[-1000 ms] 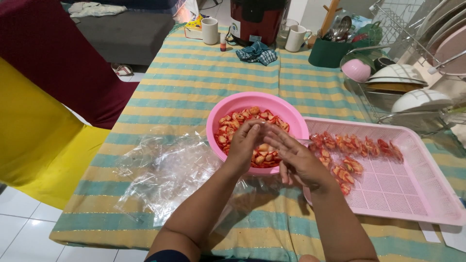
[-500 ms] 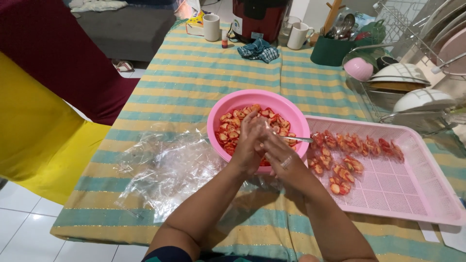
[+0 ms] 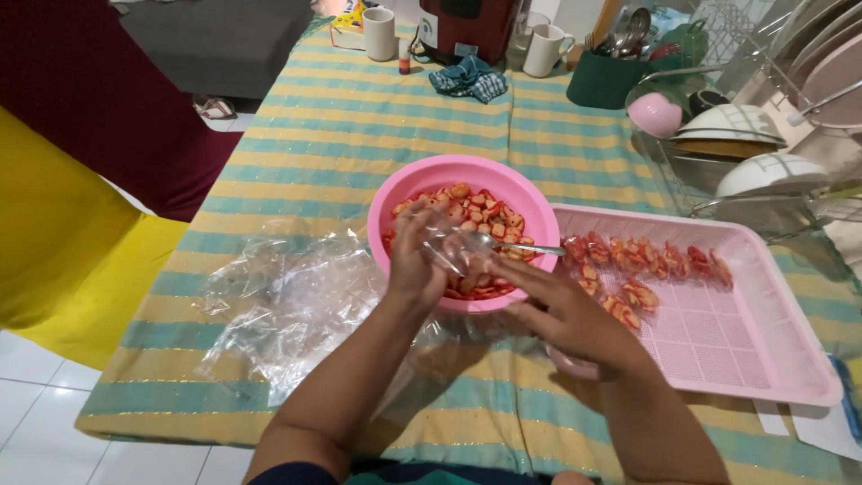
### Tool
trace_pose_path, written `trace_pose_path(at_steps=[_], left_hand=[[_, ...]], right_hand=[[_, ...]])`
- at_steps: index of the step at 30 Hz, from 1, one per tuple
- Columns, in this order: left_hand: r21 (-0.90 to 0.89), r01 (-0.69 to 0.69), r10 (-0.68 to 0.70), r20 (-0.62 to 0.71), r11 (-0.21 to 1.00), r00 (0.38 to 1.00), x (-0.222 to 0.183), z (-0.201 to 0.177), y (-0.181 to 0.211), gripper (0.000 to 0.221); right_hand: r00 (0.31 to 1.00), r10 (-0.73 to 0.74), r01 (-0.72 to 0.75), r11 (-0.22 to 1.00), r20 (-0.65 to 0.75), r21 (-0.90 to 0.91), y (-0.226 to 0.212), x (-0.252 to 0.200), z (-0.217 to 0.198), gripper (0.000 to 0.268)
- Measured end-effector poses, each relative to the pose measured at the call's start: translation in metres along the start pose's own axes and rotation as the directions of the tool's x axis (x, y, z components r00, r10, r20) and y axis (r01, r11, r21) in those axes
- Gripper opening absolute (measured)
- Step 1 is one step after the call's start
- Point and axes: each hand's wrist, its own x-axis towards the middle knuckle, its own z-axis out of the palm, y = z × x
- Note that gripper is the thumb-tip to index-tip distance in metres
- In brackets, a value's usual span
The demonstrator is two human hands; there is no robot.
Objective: Sorting and transferring sliced food items from a bowl to a tray by hand and using a spoon.
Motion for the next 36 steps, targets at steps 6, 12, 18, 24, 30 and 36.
trace_pose_path(at_steps=[6, 12, 18, 24, 30, 36], left_hand=[[-0.043, 0.117, -0.121, -0.115, 0.992, 0.986, -0.021, -0.048, 0.018, 0.019], [-0.321, 0.413, -0.432, 0.010, 0.852, 0.902, -0.077, -0.095, 0.013, 0.022], [-0.353, 0.457, -0.519, -0.101, 0.816, 0.849, -0.118, -0.113, -0.008, 0.019], [-0.426, 0.503, -0.530, 0.064, 0.752, 0.846, -0.113, -0.127, -0.022, 0.020], [-0.461, 0.546, -0.482, 0.258, 0.700, 0.837, -0.100, -0.139, -0.036, 0.024], [-0.441, 0.537, -0.440, 0.309, 0.719, 0.843, -0.101, -0.136, -0.035, 0.024]], right_hand=[[0.989, 0.124, -0.134, 0.982, -0.084, -0.131, 0.043, 0.001, -0.038, 0.046], [0.935, 0.355, -0.347, 0.893, -0.025, -0.287, 0.095, 0.026, -0.038, 0.044], [0.726, 0.661, -0.427, 0.649, 0.189, -0.630, 0.077, 0.075, -0.029, 0.028], [0.649, 0.714, -0.378, 0.602, 0.262, -0.703, 0.067, 0.102, -0.028, 0.020], [0.808, 0.555, -0.352, 0.725, 0.199, -0.593, 0.113, 0.113, -0.020, 0.019], [0.866, 0.454, -0.225, 0.725, 0.207, -0.651, 0.126, 0.160, 0.006, 0.033]])
